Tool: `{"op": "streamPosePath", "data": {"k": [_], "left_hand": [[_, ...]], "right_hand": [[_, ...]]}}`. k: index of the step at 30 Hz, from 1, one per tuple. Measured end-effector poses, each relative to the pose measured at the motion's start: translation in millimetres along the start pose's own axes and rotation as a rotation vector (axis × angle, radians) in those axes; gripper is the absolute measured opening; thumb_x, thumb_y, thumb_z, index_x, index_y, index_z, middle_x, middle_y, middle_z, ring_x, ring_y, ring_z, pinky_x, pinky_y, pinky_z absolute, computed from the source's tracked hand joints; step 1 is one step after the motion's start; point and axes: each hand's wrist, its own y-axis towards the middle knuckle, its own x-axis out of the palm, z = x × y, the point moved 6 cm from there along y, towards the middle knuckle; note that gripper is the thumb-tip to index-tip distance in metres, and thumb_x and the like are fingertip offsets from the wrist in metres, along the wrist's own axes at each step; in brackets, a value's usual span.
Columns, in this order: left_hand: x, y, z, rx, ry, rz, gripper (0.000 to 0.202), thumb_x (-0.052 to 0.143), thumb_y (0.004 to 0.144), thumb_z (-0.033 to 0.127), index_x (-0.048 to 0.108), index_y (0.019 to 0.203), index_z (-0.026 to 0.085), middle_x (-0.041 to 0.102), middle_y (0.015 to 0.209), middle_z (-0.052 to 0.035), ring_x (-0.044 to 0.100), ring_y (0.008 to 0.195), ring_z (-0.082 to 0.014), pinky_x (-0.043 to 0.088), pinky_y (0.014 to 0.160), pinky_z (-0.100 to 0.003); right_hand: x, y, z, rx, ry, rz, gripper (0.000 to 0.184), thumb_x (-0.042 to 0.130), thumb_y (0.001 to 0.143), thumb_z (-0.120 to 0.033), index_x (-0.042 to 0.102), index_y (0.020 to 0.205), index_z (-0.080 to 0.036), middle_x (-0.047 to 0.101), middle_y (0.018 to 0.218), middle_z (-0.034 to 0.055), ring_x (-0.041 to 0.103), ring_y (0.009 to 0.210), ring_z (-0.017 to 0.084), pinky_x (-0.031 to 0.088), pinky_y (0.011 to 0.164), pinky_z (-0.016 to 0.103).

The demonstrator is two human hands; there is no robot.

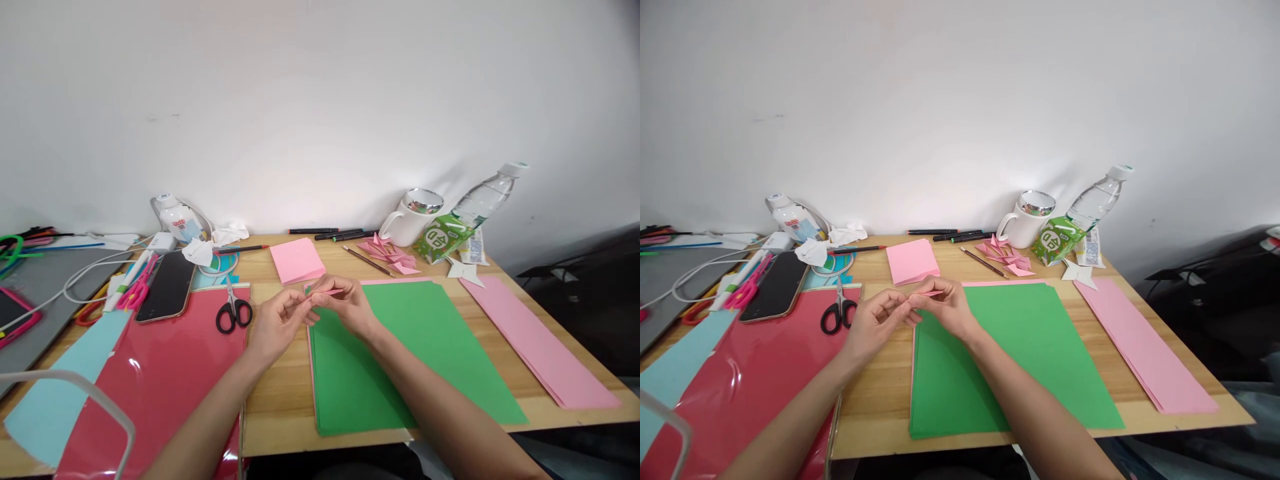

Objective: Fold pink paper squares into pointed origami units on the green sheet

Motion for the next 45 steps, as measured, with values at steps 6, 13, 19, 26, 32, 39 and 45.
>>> {"op": "streamPosePath", "data": {"k": [6, 13, 19, 26, 32, 39, 45], "left_hand": [[-6.5, 3, -9, -0.110, -0.136, 0.039, 0.036, 0.068, 0.075, 0.041, 0.058, 0.094, 0.012, 0.072, 0.075, -0.0077, 0.070, 0.063, -0.0212, 0.058, 0.059, -0.034], [-4.7, 5, -14, -0.227, -0.224, 0.003, 0.041, 0.073, 0.068, 0.044, 0.060, 0.089, 0.011, 0.073, 0.080, -0.0101, 0.071, 0.069, -0.0242, 0.058, 0.061, -0.035], [-6.3, 5, -16, -0.233, -0.224, 0.025, 0.041, 0.074, 0.067, 0.046, 0.063, 0.084, 0.010, 0.073, 0.078, -0.0105, 0.070, 0.064, -0.0223, 0.057, 0.062, -0.034], [-7.9, 6, -18, -0.210, -0.198, 0.009, 0.037, 0.071, 0.071, 0.045, 0.062, 0.084, 0.012, 0.072, 0.074, -0.0089, 0.069, 0.058, -0.0203, 0.056, 0.057, -0.032], [-8.2, 5, -16, -0.156, -0.221, 0.042, 0.034, 0.070, 0.072, 0.042, 0.059, 0.082, 0.012, 0.073, 0.074, -0.0096, 0.069, 0.057, -0.0204, 0.056, 0.055, -0.032], [-12.1, 5, -13, -0.088, -0.248, 0.082, 0.029, 0.071, 0.073, 0.038, 0.059, 0.079, 0.012, 0.073, 0.074, -0.0085, 0.068, 0.057, -0.0184, 0.055, 0.055, -0.030], [-7.4, 5, -14, -0.138, -0.345, -0.009, 0.030, 0.074, 0.071, 0.036, 0.060, 0.083, 0.012, 0.072, 0.070, -0.0079, 0.067, 0.055, -0.0181, 0.054, 0.053, -0.028]], "right_hand": [[-7, 5, 15, 0.163, 0.083, 0.110, 0.024, 0.077, 0.065, -0.041, 0.073, 0.075, -0.019, 0.070, 0.071, 0.0003, 0.062, 0.062, 0.011, 0.053, 0.065, 0.026], [-7, 4, 21, 0.214, 0.090, 0.140, 0.022, 0.078, 0.063, -0.038, 0.073, 0.070, -0.018, 0.071, 0.067, 0.0009, 0.063, 0.059, 0.012, 0.053, 0.062, 0.026], [-11, 3, 19, 0.130, 0.036, 0.218, 0.023, 0.081, 0.060, -0.033, 0.074, 0.077, -0.020, 0.072, 0.068, 0.0006, 0.063, 0.061, 0.013, 0.052, 0.063, 0.027], [-10, 3, 17, 0.109, -0.033, 0.172, 0.040, 0.078, 0.064, -0.038, 0.072, 0.098, -0.020, 0.072, 0.067, -0.0006, 0.066, 0.059, 0.015, 0.055, 0.064, 0.030], [-11, 5, 16, 0.140, 0.026, 0.156, 0.045, 0.073, 0.069, -0.045, 0.068, 0.105, -0.018, 0.070, 0.062, -0.0009, 0.067, 0.058, 0.015, 0.057, 0.065, 0.032], [-9, 6, -4, 0.028, -0.085, 0.002, 0.031, 0.068, 0.076, -0.044, 0.068, 0.096, -0.021, 0.071, 0.095, 0.0062, 0.067, 0.072, 0.015, 0.056, 0.071, 0.031], [-4, -4, -43, -0.384, -0.658, -0.039, 0.016, 0.063, 0.084, -0.033, 0.069, 0.079, -0.019, 0.070, 0.075, 0.0058, 0.064, 0.068, 0.016, 0.052, 0.062, 0.028]]}}
